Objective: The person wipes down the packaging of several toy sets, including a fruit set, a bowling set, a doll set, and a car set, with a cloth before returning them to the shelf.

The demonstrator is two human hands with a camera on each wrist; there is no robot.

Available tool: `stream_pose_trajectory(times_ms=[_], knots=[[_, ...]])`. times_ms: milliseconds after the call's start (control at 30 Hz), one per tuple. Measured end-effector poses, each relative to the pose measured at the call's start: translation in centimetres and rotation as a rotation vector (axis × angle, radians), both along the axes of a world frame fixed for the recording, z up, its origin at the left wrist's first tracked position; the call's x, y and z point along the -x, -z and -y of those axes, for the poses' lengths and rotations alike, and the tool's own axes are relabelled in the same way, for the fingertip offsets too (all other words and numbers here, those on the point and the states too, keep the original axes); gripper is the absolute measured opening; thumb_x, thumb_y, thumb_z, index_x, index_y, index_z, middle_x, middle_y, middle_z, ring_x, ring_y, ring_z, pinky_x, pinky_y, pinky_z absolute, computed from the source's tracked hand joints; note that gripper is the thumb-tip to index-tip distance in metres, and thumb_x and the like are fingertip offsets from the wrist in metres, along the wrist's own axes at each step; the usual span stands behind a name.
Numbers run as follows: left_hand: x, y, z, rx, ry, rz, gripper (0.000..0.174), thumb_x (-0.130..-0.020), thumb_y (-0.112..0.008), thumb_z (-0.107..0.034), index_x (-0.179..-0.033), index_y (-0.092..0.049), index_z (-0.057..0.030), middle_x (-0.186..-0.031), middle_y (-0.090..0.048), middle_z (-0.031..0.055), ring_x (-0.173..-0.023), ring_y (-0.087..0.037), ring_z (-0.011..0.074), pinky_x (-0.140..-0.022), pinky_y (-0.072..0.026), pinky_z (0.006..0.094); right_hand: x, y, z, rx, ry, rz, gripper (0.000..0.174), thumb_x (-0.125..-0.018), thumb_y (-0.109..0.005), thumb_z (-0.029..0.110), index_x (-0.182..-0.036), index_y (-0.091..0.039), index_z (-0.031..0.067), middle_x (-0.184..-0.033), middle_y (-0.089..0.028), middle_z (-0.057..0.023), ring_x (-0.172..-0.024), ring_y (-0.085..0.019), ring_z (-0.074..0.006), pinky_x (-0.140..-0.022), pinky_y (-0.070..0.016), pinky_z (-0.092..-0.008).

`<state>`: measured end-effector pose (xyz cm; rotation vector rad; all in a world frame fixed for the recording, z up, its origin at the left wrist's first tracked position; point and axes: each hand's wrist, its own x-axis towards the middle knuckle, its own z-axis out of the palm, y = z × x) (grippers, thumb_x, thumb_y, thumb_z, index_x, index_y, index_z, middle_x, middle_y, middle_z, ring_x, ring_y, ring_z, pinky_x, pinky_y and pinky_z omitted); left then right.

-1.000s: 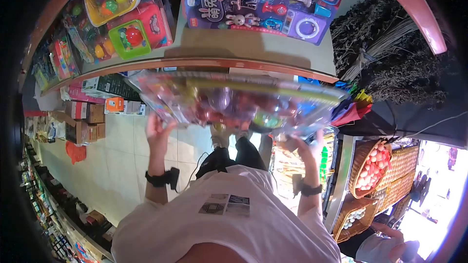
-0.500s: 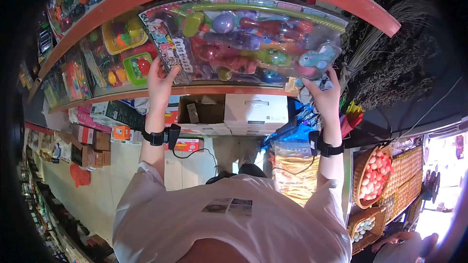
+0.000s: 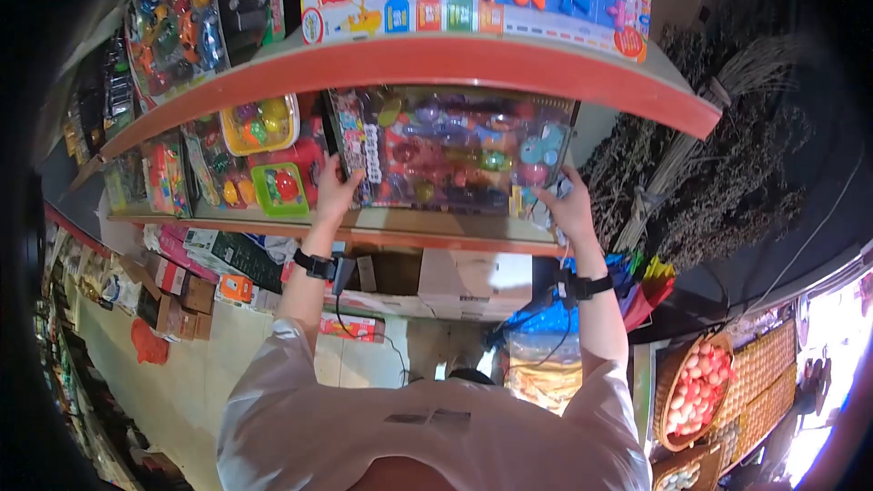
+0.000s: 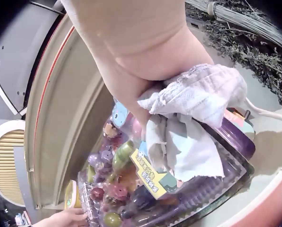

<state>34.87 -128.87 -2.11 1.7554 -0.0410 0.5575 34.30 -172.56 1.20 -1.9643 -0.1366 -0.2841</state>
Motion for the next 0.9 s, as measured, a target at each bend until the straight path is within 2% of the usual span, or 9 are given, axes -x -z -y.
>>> stream_pose_trajectory(times_ms=[100, 233, 367, 467, 500, 600, 667, 767, 900], knots=[[0.5, -0.8, 0.4, -0.099, -0.013, -0.058, 0.045, -0.081, -0.063, 0.004, -0.123, -0.048, -0.0013, -0.110, -0.061, 0.0067, -0.101, -0.058, 0.0151, -0.088, -0.0448, 0.0282, -0.4, 0.2, 0.0, -0.019, 0.010, -0.010, 0.070, -0.071, -0.080, 0.016, -0.126, -0.044, -0.0087, -0.113, -0.059, -0.0184, -0.101, -0.058, -0.0213, -0.089, -0.0458, -0.0315], [-0.1, -1.0, 0.5, -0.058, -0.025, -0.102, 0.048, -0.081, -0.063, 0.003, -0.126, -0.047, -0.0020, -0.109, -0.061, 0.0071, -0.101, -0.058, 0.0151, -0.088, -0.0444, 0.0282, -0.3, -1.2, -0.5, -0.060, -0.020, -0.083, 0.074, -0.073, -0.079, 0.016, -0.129, -0.040, -0.0102, -0.112, -0.060, -0.0178, -0.100, -0.059, -0.0198, -0.086, -0.0468, -0.0301], [-0.7, -1.1, 0.8, -0.198, -0.073, -0.084, 0.049, -0.081, -0.064, -0.002, -0.127, -0.047, -0.0002, -0.111, -0.061, 0.0080, -0.099, -0.057, 0.0159, -0.088, -0.0436, 0.0286, -0.5, -1.6, -0.7, -0.074, -0.039, -0.088, 0.075, -0.073, -0.078, 0.015, -0.130, -0.038, -0.0112, -0.109, -0.061, -0.0173, -0.097, -0.059, -0.0190, -0.084, -0.0476, -0.0289], [-1.5, 0.1, 0.3, -0.168, -0.096, -0.057, 0.061, -0.076, -0.069, -0.011, -0.129, -0.043, 0.0057, -0.116, -0.057, 0.0226, -0.111, -0.055, 0.0335, -0.095, -0.0415, 0.0364, -1.1, -1.1, -0.5, -0.091, -0.062, -0.091, 0.076, -0.073, -0.079, 0.015, -0.130, -0.037, -0.0118, -0.109, -0.061, -0.0174, -0.097, -0.059, -0.0187, -0.083, -0.0481, -0.0288], [-0.8, -0.5, 0.9, -0.438, -0.272, -0.062, 0.071, -0.077, -0.069, -0.015, -0.134, -0.034, 0.0103, -0.121, -0.053, 0.0270, -0.115, -0.051, 0.0365, -0.097, -0.0394, 0.0377, -1.1, -1.0, -0.5, -0.101, -0.060, -0.095, 0.076, -0.073, -0.079, 0.015, -0.130, -0.037, -0.0118, -0.109, -0.061, -0.0174, -0.097, -0.059, -0.0186, -0.083, -0.0481, -0.0289], [0.1, -1.4, 1.4, -0.377, -0.253, -0.083, 0.076, -0.078, -0.068, -0.017, -0.136, -0.029, 0.0118, -0.124, -0.049, 0.0292, -0.118, -0.048, 0.0379, -0.100, -0.0376, 0.0380, -1.3, -0.7, -0.1, -0.087, -0.065, -0.115, 0.077, -0.072, -0.079, 0.016, -0.131, -0.037, -0.0117, -0.112, -0.060, -0.0174, -0.099, -0.059, -0.0193, -0.085, -0.0476, -0.0292], [0.1, -0.8, 1.5, -0.377, -0.261, -0.010, 0.076, -0.079, -0.067, -0.017, -0.136, -0.028, 0.0124, -0.126, -0.047, 0.0294, -0.119, -0.047, 0.0393, -0.100, -0.0371, 0.0386, -0.6, -1.5, -0.2, -0.101, -0.086, -0.137, 0.078, -0.072, -0.080, 0.017, -0.131, -0.037, -0.0114, -0.115, -0.058, -0.0180, -0.102, -0.058, -0.0199, -0.087, -0.0466, -0.0295], [0.7, 0.3, 1.7, -0.463, -0.309, 0.117, 0.072, -0.079, -0.067, -0.016, -0.135, -0.031, 0.0120, -0.123, -0.048, 0.0285, -0.118, -0.047, 0.0389, -0.100, -0.0370, 0.0402, -0.8, -0.1, 0.3, -0.029, -0.036, 0.028, 0.078, -0.073, -0.080, 0.019, -0.131, -0.037, -0.0112, -0.119, -0.056, -0.0187, -0.105, -0.056, -0.0199, -0.091, -0.0446, -0.0296], [1.9, 0.2, 1.5, -0.260, -0.083, 0.018, 0.059, -0.078, -0.066, -0.013, -0.128, -0.041, 0.0066, -0.116, -0.054, 0.0254, -0.112, -0.051, 0.0361, -0.095, -0.0404, 0.0388, -0.3, 0.4, 0.9, -0.048, -0.012, 0.020, 0.073, -0.074, -0.079, 0.018, -0.129, -0.040, -0.0113, -0.117, -0.057, -0.0171, -0.103, -0.056, -0.0181, -0.090, -0.0443, -0.0289]])
